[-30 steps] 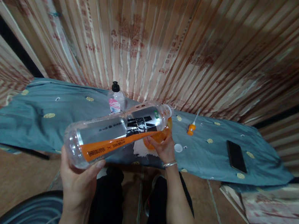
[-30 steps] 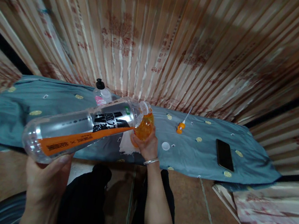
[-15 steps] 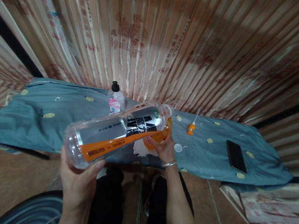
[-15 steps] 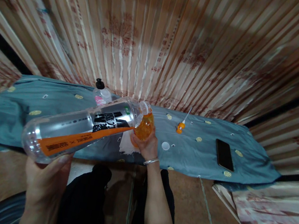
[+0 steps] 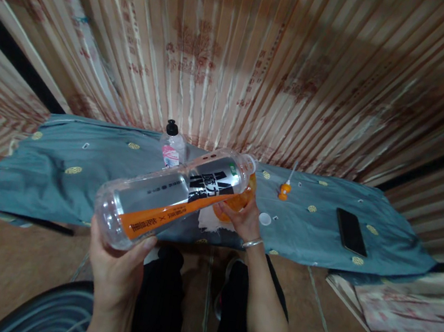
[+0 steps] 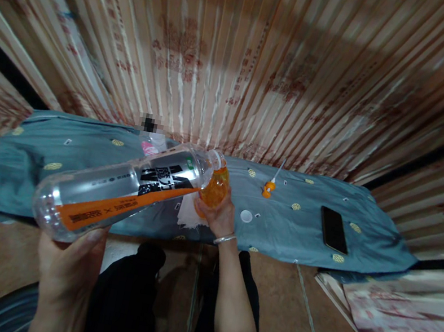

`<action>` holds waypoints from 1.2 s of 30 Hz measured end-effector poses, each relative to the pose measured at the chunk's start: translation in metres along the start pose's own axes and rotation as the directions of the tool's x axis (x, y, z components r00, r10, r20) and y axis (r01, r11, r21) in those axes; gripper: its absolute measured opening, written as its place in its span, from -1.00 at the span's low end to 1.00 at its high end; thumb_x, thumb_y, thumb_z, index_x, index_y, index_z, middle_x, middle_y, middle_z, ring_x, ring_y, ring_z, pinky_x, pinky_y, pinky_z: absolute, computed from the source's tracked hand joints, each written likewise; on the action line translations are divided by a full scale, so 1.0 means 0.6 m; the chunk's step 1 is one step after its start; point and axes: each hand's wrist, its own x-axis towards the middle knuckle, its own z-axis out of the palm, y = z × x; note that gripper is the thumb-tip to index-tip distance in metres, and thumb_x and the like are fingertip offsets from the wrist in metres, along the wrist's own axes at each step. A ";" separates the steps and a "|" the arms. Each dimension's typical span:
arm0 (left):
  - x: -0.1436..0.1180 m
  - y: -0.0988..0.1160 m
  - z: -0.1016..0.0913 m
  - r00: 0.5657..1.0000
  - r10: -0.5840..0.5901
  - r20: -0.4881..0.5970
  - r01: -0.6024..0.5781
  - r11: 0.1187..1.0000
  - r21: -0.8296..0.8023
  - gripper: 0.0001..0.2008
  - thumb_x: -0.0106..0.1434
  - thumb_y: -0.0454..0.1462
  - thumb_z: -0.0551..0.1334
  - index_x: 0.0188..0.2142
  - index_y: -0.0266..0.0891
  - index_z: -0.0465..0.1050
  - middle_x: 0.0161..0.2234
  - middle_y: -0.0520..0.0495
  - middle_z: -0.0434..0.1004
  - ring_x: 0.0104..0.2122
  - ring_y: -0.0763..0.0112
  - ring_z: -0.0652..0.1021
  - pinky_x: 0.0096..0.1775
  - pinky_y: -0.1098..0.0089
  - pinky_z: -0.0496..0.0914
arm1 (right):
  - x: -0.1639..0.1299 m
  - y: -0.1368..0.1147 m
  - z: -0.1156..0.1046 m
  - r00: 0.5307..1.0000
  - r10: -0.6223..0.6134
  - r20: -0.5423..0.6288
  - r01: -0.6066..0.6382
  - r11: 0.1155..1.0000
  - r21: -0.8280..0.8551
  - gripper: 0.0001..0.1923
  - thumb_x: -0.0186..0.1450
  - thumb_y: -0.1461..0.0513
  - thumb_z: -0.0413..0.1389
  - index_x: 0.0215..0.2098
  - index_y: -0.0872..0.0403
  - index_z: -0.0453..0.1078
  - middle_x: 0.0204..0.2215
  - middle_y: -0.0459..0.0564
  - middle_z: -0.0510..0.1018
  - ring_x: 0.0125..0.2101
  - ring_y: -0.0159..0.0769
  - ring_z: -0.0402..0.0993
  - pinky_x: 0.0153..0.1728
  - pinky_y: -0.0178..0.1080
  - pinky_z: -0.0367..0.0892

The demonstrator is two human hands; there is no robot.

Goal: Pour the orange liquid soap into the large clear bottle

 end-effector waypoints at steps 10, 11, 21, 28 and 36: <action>-0.001 0.002 0.001 1.000 -0.018 -0.008 0.018 1.000 -0.016 -0.24 -0.39 -0.29 0.67 -0.10 -0.12 0.57 -0.21 0.03 0.61 -0.22 0.30 0.59 0.00 0.27 0.49 | 0.001 0.004 0.001 1.000 0.002 -0.001 -0.002 1.000 -0.013 -0.16 -0.03 -0.03 0.41 0.13 0.12 0.33 -0.12 0.18 0.66 -0.13 0.09 0.64 -0.08 0.11 0.55; -0.001 0.002 0.001 1.000 -0.021 -0.008 0.021 1.000 -0.015 -0.23 -0.39 -0.29 0.66 -0.10 -0.12 0.57 -0.20 0.03 0.62 -0.21 0.30 0.59 0.00 0.27 0.49 | 0.001 0.004 0.001 1.000 -0.006 0.001 0.006 1.000 -0.011 -0.17 -0.02 -0.03 0.41 0.13 0.11 0.34 -0.12 0.17 0.66 -0.14 0.08 0.64 -0.08 0.11 0.55; 0.000 0.002 0.000 1.000 -0.011 -0.002 0.011 1.000 -0.023 -0.22 -0.39 -0.31 0.66 -0.08 -0.15 0.55 -0.20 0.01 0.61 -0.24 0.32 0.58 -0.01 0.27 0.50 | -0.001 -0.003 0.001 1.000 0.005 0.006 -0.005 1.000 -0.010 -0.19 -0.02 -0.04 0.40 0.10 0.11 0.34 -0.14 0.16 0.66 -0.16 0.07 0.64 -0.11 0.12 0.56; 0.002 -0.001 -0.002 1.000 0.001 0.011 -0.001 1.000 -0.020 -0.24 -0.38 -0.32 0.66 -0.09 -0.11 0.55 -0.19 0.02 0.61 -0.23 0.31 0.59 0.00 0.26 0.50 | 0.001 0.005 0.001 1.000 0.002 0.000 -0.002 1.000 -0.026 -0.17 -0.03 -0.03 0.41 0.12 0.11 0.33 -0.11 0.17 0.66 -0.13 0.08 0.64 -0.07 0.12 0.55; -0.003 0.002 0.000 1.000 -0.005 -0.004 0.005 1.000 0.027 -0.25 -0.36 -0.25 0.66 -0.09 -0.07 0.55 -0.18 0.02 0.60 -0.16 0.21 0.61 0.08 0.19 0.45 | 0.000 -0.004 0.000 1.000 -0.026 0.010 0.026 1.000 -0.001 -0.20 -0.01 -0.04 0.39 0.11 0.09 0.34 -0.11 0.13 0.67 -0.13 0.04 0.64 -0.06 0.06 0.55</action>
